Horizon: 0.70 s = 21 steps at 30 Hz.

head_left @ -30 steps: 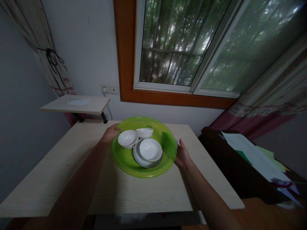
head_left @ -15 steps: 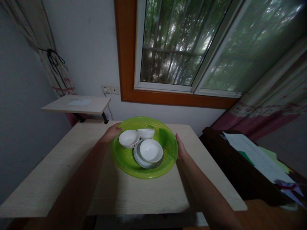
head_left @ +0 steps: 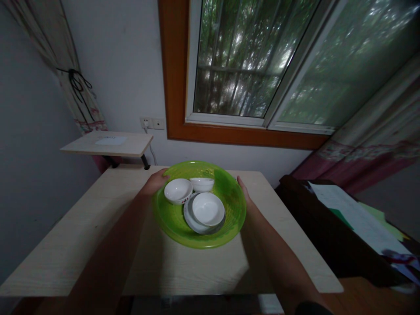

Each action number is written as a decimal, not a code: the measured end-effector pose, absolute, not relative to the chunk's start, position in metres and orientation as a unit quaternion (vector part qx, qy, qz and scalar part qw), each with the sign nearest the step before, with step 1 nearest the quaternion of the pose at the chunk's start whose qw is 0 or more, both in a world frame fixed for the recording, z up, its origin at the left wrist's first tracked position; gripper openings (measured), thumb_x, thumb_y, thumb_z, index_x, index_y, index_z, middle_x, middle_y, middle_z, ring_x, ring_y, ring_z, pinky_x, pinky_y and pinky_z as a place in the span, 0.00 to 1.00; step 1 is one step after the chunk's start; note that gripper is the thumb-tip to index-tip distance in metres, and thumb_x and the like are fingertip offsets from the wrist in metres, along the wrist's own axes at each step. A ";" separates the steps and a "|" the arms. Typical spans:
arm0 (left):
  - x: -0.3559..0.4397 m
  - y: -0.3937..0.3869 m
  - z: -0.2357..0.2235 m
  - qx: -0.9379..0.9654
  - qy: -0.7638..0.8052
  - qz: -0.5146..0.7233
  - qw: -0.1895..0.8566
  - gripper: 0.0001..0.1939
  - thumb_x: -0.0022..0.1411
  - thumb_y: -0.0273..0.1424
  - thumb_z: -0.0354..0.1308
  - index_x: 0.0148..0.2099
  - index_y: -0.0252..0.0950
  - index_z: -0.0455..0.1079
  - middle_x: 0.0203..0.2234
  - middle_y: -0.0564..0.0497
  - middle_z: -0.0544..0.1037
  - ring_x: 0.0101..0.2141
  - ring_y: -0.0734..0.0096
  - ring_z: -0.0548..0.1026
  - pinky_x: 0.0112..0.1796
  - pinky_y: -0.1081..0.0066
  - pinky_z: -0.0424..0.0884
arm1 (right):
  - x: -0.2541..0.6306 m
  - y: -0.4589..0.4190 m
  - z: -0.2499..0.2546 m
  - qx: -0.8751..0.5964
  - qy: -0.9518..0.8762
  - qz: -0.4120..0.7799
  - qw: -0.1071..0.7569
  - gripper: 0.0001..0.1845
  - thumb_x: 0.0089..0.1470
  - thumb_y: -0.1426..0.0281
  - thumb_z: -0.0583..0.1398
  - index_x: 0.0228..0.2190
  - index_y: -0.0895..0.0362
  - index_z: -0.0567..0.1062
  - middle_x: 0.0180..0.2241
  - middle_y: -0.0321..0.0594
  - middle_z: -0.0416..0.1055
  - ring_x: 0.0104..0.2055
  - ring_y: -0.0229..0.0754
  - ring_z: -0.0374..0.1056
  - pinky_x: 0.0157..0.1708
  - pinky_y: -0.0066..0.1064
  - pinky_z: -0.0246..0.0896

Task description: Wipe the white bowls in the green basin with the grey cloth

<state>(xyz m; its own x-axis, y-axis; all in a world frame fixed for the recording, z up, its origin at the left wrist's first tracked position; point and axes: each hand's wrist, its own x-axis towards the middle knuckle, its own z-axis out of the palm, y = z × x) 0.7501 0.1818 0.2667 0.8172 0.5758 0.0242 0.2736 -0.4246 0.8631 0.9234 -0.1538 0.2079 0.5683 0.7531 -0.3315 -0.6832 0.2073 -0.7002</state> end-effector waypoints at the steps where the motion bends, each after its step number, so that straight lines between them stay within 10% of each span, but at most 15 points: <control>1: 0.751 0.183 0.265 0.830 0.253 0.162 0.469 0.17 0.61 0.33 0.65 0.52 0.35 0.81 0.44 0.43 0.85 0.48 0.48 0.81 0.51 0.58 0.74 | 0.922 -0.157 0.207 -0.426 -0.029 0.462 0.777 0.42 0.61 0.36 0.45 0.51 0.53 0.79 0.48 0.47 0.82 0.60 0.58 0.73 0.65 0.55 0.58; 12: 0.753 0.201 0.240 0.828 0.293 0.230 0.420 0.13 0.63 0.37 0.59 0.43 0.36 0.80 0.42 0.41 0.84 0.44 0.56 0.80 0.47 0.64 0.72 | 0.896 -0.198 0.202 -0.415 -0.084 0.405 0.810 0.26 0.66 0.48 0.53 0.49 0.52 0.79 0.47 0.44 0.83 0.58 0.55 0.74 0.65 0.51 0.60; 21: 0.685 0.155 0.219 0.624 0.356 0.303 0.627 0.23 0.58 0.44 0.64 0.50 0.37 0.69 0.42 0.45 0.80 0.38 0.64 0.79 0.38 0.67 0.76 | 0.881 -0.195 0.196 -0.386 -0.074 0.392 0.832 0.24 0.67 0.50 0.54 0.49 0.52 0.80 0.50 0.43 0.81 0.62 0.54 0.71 0.67 0.50 0.58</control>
<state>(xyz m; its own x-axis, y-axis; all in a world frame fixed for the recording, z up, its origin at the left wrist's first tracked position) 0.6847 0.1547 0.2191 0.5630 0.8237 -0.0677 0.0638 0.0384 0.9972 0.8814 -0.1955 0.1963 0.6816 0.7095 -0.1787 -0.5949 0.3952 -0.7000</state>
